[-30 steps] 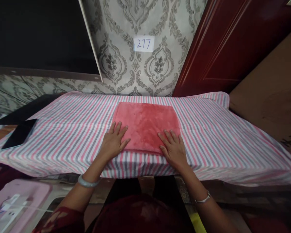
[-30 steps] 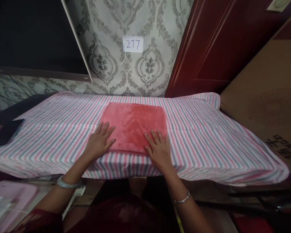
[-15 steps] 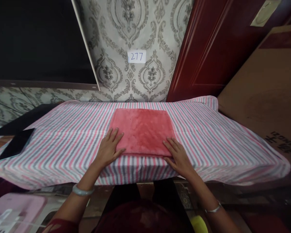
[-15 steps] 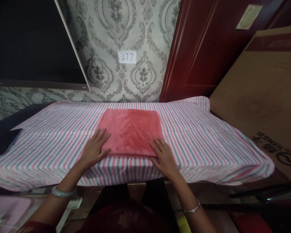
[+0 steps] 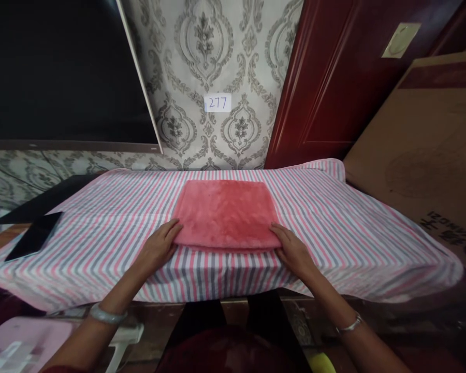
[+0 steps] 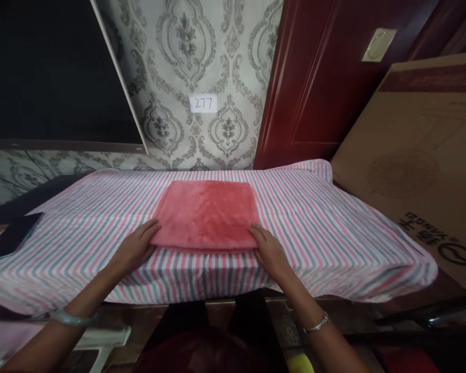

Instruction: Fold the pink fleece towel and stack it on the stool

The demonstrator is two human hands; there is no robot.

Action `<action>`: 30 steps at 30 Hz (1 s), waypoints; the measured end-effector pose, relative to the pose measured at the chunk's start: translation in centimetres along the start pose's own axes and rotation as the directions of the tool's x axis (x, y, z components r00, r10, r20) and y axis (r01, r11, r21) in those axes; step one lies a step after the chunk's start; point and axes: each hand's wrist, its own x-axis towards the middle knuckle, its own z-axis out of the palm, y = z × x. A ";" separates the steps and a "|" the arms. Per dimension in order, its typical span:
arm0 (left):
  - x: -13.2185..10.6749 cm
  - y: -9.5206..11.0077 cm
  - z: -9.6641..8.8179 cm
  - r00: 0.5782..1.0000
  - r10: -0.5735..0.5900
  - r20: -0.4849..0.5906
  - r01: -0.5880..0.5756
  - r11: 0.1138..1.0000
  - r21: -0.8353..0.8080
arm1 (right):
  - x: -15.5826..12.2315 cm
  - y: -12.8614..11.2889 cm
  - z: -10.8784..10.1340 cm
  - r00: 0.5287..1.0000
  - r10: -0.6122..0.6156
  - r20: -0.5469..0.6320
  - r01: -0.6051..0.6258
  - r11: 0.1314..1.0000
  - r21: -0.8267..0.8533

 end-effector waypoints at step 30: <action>22.4 -5.8 -2.6 0.768 -0.595 0.238 0.347 0.073 -0.935 | 21.5 6.3 -0.9 0.688 0.650 0.322 -0.547 0.174 0.819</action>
